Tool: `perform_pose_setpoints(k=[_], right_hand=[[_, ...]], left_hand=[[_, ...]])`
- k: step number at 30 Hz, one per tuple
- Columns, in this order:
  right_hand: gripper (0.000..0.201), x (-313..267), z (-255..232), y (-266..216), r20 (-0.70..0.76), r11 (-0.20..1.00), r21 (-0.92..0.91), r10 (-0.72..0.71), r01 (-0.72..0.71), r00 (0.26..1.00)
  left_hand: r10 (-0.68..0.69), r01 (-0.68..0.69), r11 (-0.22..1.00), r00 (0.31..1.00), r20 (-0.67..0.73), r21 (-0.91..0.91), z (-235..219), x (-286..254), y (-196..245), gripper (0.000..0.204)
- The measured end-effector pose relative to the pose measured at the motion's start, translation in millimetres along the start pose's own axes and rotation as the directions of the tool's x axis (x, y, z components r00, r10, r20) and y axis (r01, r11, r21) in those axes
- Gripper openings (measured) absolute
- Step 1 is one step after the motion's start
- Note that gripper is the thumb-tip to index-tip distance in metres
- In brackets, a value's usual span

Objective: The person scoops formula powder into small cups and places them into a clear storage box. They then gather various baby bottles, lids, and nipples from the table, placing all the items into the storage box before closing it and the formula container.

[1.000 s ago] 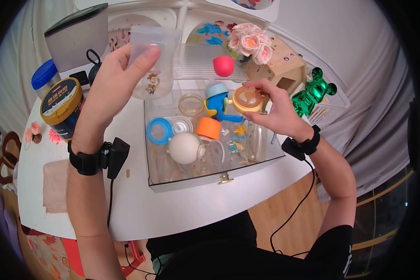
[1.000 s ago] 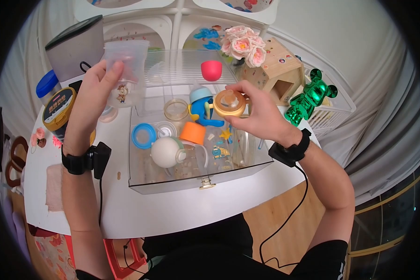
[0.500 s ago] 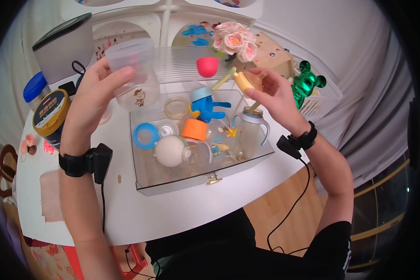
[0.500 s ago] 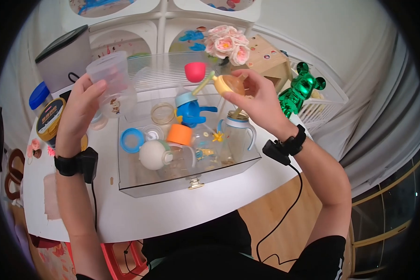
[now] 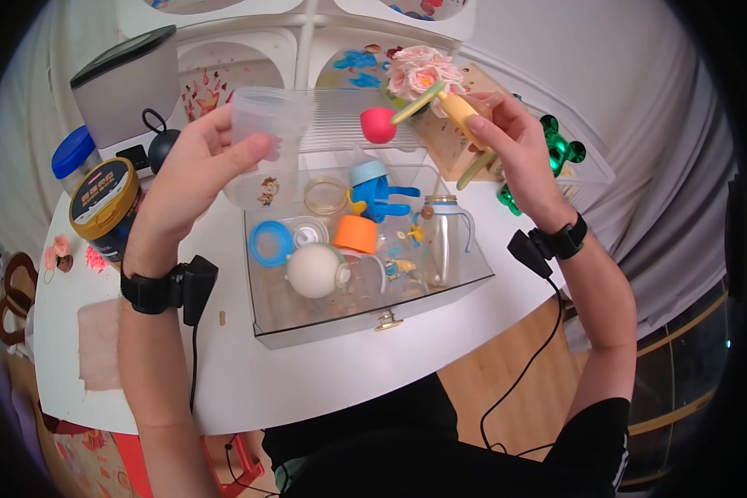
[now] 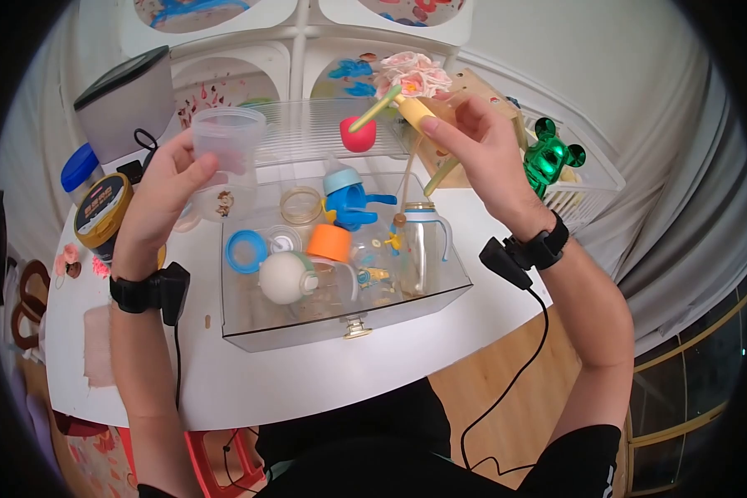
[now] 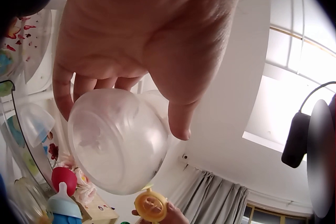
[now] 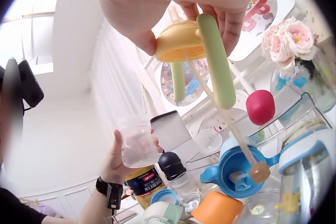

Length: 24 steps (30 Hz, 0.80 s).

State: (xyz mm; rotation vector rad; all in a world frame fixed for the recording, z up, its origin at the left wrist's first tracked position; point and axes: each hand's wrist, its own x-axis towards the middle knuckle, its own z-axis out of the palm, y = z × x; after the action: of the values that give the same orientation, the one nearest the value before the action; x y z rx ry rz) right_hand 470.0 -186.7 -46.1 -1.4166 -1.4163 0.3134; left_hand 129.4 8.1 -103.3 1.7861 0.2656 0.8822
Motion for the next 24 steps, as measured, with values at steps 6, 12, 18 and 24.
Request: perform_pose_setpoints(k=[6,12,18,24], right_hand=[[0.047,1.2,10.5,-12.8,0.028,0.999,-0.009,-0.035,0.035,0.999],[0.044,-3.9,17.3,-17.5,0.043,0.999,0.005,-0.040,0.040,0.998],[0.046,-6.7,17.3,-16.1,0.068,0.998,-0.069,0.004,0.000,0.998],[0.051,-18.7,15.2,-2.4,0.318,0.984,-0.159,0.131,-0.083,0.939]], left_hand=[[-0.036,0.033,0.998,0.996,0.077,0.046,-0.5,0.0,3.1,0.063],[-0.064,0.059,0.997,0.994,0.090,0.052,-3.2,-0.1,6.6,0.065],[-0.023,0.019,0.997,0.998,0.059,0.069,2.5,-0.1,8.7,0.062],[-0.036,0.034,0.996,0.999,0.018,0.081,2.4,-0.6,9.6,0.061]])
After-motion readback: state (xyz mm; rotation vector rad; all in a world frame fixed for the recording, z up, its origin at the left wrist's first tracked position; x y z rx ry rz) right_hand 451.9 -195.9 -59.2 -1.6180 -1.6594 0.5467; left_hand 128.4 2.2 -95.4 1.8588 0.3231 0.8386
